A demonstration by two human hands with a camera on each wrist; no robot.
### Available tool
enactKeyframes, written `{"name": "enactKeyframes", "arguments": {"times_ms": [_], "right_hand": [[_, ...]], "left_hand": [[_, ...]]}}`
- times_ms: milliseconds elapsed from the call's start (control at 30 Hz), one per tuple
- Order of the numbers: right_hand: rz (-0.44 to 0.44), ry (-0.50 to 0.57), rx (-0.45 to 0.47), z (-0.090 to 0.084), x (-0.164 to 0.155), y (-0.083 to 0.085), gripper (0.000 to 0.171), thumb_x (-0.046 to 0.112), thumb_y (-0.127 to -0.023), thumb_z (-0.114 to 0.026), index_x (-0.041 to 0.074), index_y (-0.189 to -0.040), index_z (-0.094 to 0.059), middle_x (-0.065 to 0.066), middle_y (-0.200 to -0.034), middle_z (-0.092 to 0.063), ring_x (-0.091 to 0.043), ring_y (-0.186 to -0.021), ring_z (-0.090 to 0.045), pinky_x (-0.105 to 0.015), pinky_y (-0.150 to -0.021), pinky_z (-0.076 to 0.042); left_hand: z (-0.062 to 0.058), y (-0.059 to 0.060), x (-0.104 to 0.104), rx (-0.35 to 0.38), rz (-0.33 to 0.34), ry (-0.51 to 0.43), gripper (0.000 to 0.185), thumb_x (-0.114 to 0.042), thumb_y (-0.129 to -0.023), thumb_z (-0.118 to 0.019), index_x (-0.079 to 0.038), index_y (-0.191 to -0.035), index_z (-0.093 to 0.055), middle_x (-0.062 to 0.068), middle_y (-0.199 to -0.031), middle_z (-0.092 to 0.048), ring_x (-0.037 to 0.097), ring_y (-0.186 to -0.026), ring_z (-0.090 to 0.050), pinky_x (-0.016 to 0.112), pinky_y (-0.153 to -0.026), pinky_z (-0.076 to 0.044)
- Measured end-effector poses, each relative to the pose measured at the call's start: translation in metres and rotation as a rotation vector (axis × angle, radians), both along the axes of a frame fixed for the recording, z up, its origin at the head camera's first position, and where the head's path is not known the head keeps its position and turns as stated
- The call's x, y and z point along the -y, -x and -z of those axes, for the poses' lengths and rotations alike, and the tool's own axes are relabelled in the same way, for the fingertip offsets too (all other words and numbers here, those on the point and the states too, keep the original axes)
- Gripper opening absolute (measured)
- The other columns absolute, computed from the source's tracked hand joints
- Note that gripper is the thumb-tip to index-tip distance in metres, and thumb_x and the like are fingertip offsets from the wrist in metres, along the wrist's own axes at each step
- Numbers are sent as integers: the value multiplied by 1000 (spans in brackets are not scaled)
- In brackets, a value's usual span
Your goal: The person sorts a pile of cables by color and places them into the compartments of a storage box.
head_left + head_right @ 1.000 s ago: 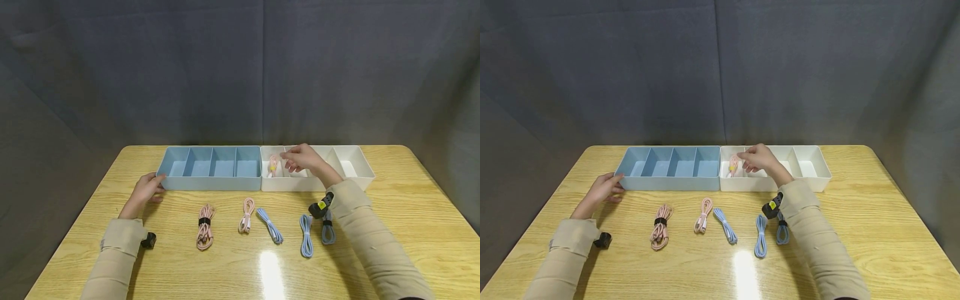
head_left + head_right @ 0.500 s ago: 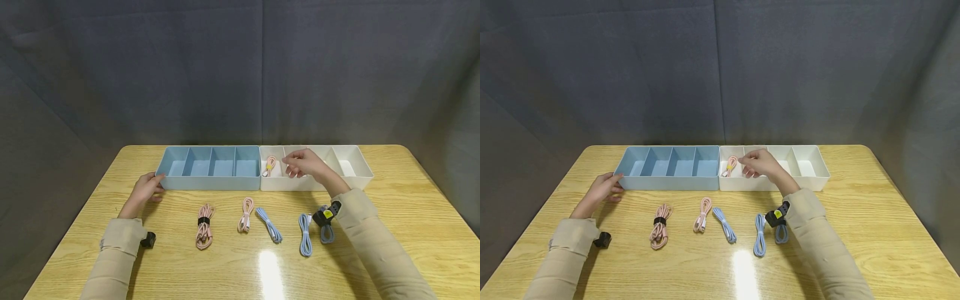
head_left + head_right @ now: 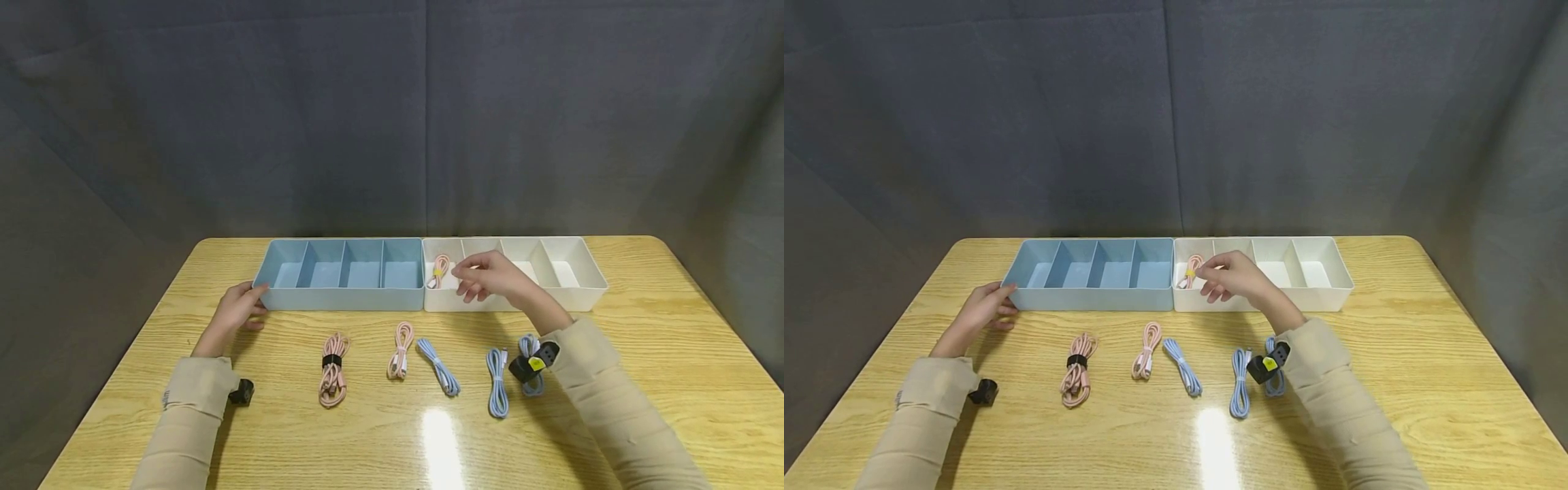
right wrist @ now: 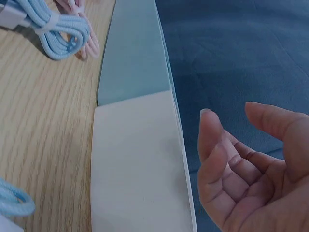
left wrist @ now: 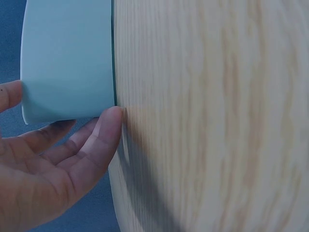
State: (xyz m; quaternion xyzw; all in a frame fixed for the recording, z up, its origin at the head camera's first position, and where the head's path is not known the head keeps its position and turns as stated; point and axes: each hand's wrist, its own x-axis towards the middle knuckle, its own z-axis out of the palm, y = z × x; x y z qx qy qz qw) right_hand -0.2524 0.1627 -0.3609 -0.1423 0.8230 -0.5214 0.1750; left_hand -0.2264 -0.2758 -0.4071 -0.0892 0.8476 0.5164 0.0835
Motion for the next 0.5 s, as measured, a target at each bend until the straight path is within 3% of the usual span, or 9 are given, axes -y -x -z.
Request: {"name": "enactKeyframes", "arguments": {"times_ms": [500], "right_hand": [[-76, 14, 41, 4, 17, -12, 33, 16, -92, -55, -9, -113, -57, -12, -79, -67, -27, -70, -65, -27, -56, -50]], "left_hand": [[0, 0, 0, 13, -7, 4, 62, -37, -97, -35, 10, -137, -27, 29, -119, -42, 31, -97, -52, 33, -69, -54]]}}
